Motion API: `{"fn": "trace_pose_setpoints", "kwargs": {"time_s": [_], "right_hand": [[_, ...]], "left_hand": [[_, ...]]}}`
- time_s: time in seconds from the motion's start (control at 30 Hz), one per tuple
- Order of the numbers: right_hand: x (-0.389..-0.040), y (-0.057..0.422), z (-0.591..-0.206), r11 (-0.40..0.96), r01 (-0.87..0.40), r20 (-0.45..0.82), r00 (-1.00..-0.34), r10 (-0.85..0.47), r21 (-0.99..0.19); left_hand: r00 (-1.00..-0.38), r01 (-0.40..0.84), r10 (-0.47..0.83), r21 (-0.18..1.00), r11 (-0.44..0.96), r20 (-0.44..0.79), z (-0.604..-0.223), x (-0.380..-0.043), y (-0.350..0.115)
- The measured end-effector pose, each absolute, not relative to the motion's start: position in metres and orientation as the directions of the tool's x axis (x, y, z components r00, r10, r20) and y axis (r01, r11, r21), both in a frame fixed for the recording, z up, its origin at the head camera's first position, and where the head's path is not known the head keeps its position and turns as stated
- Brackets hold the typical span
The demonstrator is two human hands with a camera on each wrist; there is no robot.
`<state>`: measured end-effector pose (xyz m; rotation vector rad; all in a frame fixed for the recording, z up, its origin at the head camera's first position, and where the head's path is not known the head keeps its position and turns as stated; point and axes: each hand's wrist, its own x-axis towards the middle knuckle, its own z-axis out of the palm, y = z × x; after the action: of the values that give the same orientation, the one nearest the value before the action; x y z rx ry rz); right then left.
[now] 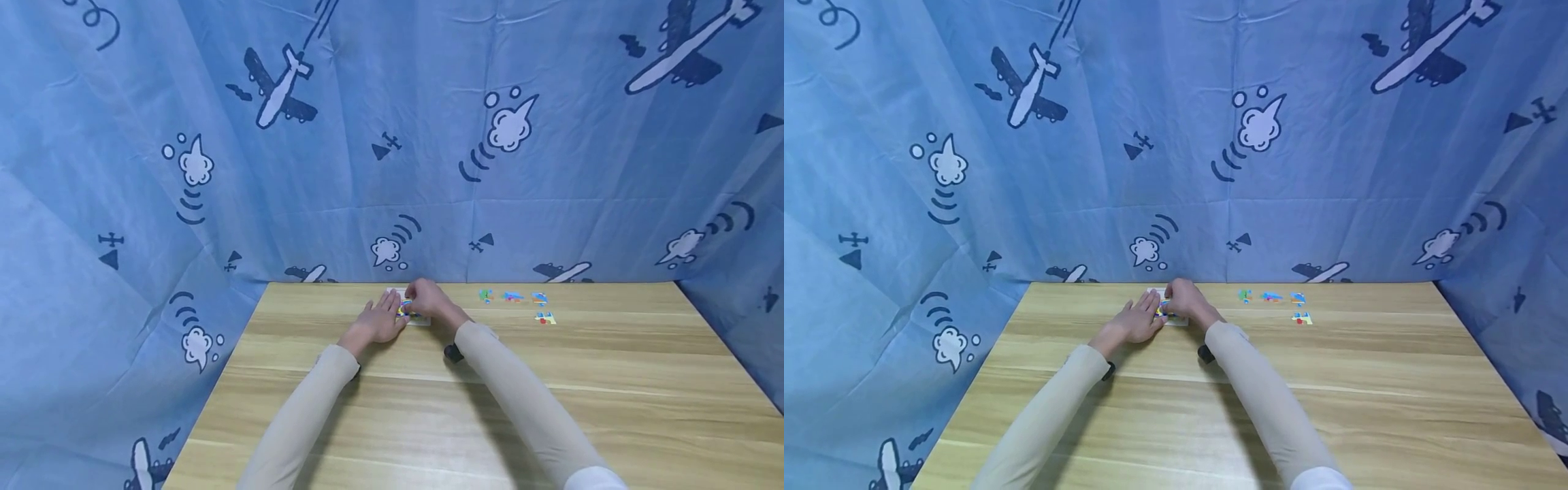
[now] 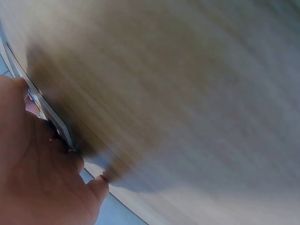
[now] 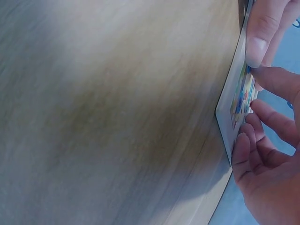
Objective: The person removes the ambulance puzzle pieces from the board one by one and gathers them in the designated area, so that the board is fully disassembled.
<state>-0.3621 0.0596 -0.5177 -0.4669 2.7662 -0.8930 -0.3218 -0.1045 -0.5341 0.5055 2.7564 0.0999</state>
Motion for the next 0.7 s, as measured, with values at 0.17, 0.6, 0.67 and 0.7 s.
{"fn": "trace_pose_setpoints", "kwargs": {"time_s": [0.17, 0.6, 0.67, 0.7], "right_hand": [[-0.364, 0.06, -0.517, 0.771, -0.211, -0.112, -0.933, -0.342, -0.6], [-0.365, 0.063, -0.52, 0.704, -0.197, -0.077, -0.938, -0.337, -0.682], [-0.364, 0.064, -0.521, 0.685, -0.203, -0.055, -0.941, -0.335, -0.7], [-0.364, 0.065, -0.521, 0.672, -0.204, -0.044, -0.942, -0.333, -0.712]], "left_hand": [[-0.884, 0.346, 0.364, 0.115, 0.931, -0.292, -0.53, -0.32, -0.105], [-0.876, 0.326, 0.349, 0.124, 0.937, -0.333, -0.541, -0.329, -0.106], [-0.878, 0.326, 0.351, 0.131, 0.936, -0.325, -0.539, -0.327, -0.105], [-0.88, 0.327, 0.352, 0.131, 0.936, -0.319, -0.537, -0.325, -0.105]]}}
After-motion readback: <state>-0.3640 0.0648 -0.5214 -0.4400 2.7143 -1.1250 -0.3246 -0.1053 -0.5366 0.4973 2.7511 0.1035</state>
